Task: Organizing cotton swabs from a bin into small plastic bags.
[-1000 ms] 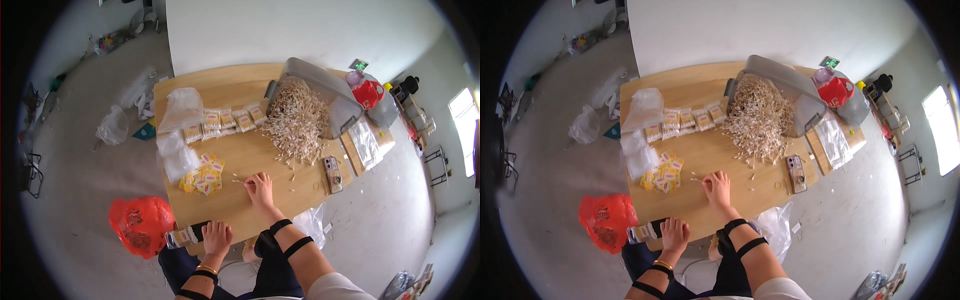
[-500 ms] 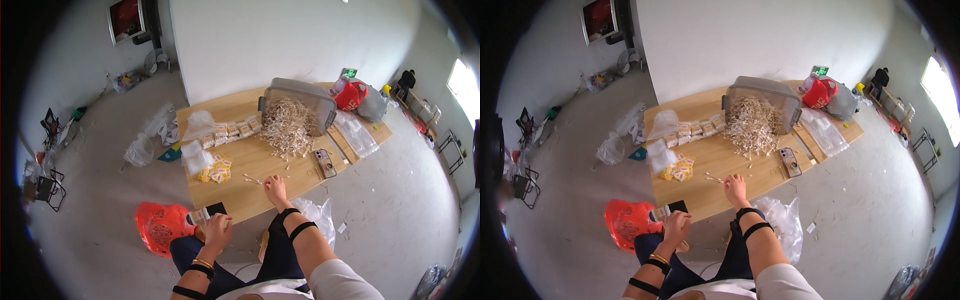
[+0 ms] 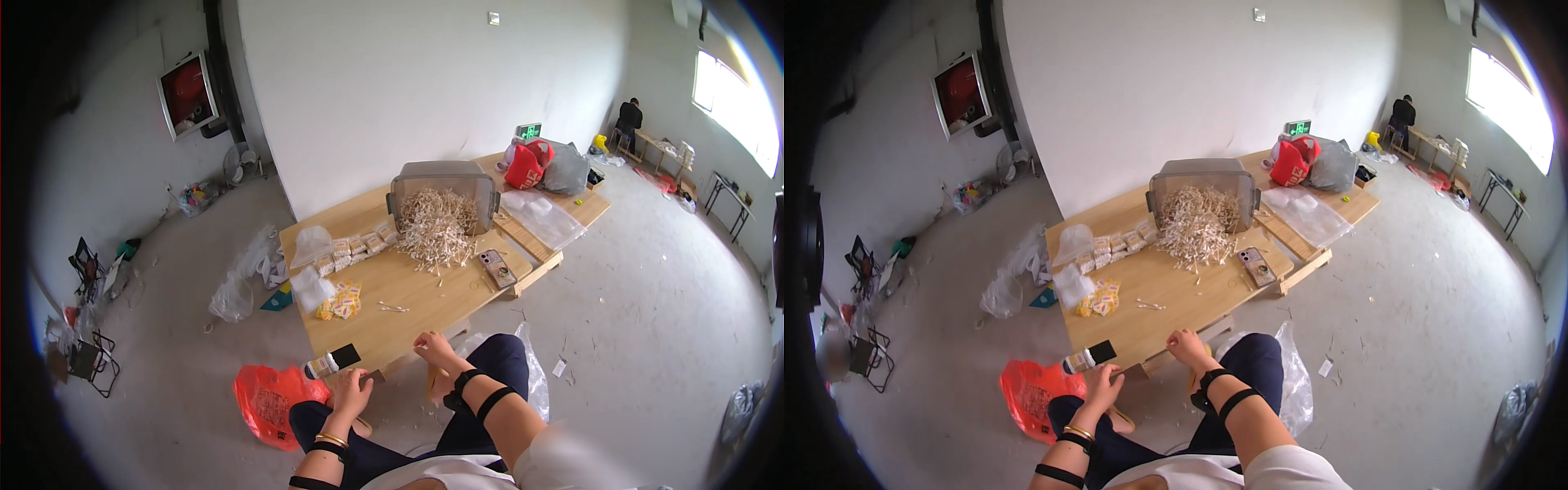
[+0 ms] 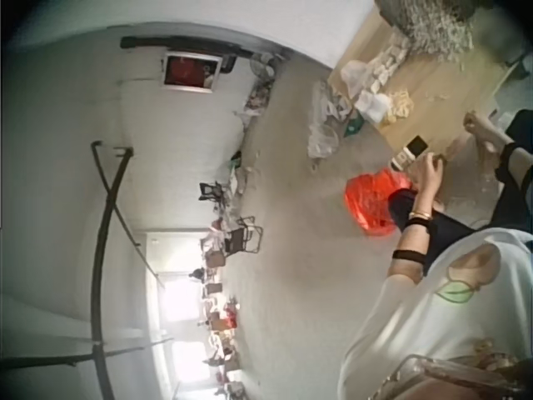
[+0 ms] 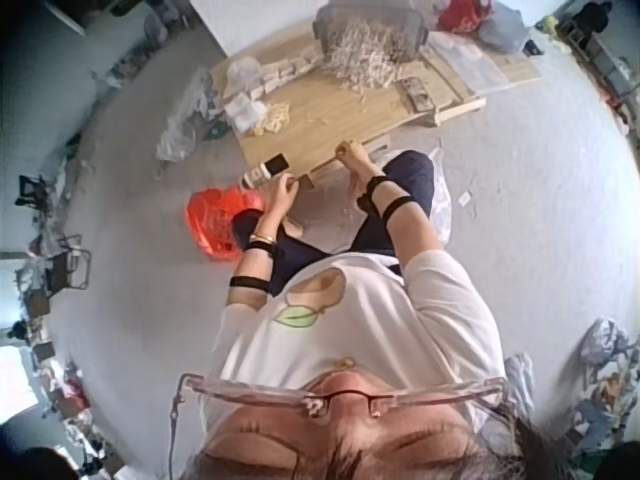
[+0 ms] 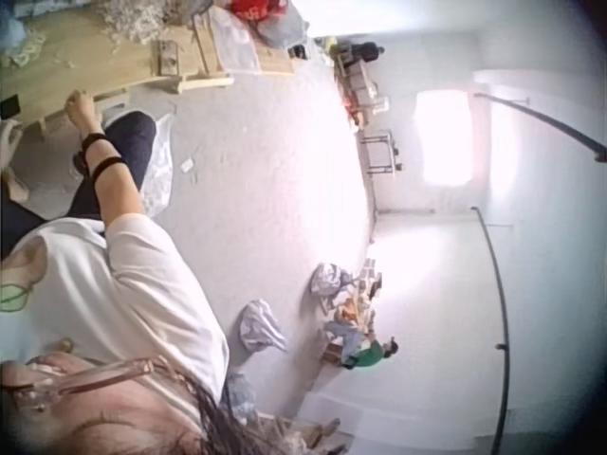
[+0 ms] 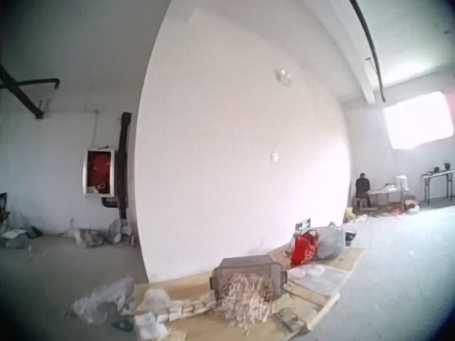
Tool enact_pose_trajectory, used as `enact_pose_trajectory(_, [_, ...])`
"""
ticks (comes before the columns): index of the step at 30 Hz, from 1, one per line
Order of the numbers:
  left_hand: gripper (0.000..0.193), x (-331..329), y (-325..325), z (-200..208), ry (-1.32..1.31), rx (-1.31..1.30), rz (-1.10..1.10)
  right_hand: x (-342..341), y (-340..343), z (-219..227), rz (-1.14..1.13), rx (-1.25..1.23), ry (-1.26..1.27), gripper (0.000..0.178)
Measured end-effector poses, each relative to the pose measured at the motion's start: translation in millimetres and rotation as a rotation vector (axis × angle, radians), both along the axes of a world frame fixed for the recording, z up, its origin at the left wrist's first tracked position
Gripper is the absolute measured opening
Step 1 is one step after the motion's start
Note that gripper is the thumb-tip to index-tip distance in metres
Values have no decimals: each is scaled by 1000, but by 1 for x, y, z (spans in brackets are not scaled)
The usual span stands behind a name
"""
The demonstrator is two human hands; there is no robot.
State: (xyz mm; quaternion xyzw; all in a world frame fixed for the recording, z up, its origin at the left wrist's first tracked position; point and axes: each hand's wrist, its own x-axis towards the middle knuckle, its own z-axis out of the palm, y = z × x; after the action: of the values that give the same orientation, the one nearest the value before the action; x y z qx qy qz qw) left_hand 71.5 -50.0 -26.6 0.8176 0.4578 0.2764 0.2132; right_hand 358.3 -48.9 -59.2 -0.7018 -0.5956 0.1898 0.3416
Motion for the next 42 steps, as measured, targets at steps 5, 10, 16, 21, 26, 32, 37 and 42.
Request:
enact_pose_trajectory(5, [32, 30, 7, -6, 84, -33, -66, 33, -12, 6, 23, -67, 116, 26])
enact_pose_trajectory(10, [53, 71, 37, -5, 119, 39, -146, 62, 4, 10, -59, -135, 348, 27])
enact_pose_trajectory(16, [70, 125, 104, -11, 192, -2, -171, 109, 59, 16, -244, 63, 240, 19])
enact_pose_trajectory(21, [71, 151, 149, -27, 302, 119, -111, 149, 115, 16, -366, 77, -21, 14])
enact_pose_trajectory(26, [64, 142, 160, -49, 406, 271, -181, 162, 161, 19, -213, 25, -292, 32])
enact_pose_trajectory(32, [54, 137, 144, -46, 249, 170, -125, 182, 204, 15, -73, 52, -606, 33])
enact_pose_trajectory(37, [55, 135, 145, -45, 225, 174, -100, 181, 221, 14, 13, 87, -592, 14])
enact_pose_trajectory(42, [61, 133, 144, -46, 212, 140, -54, 145, 221, 11, 97, 96, -541, 11])
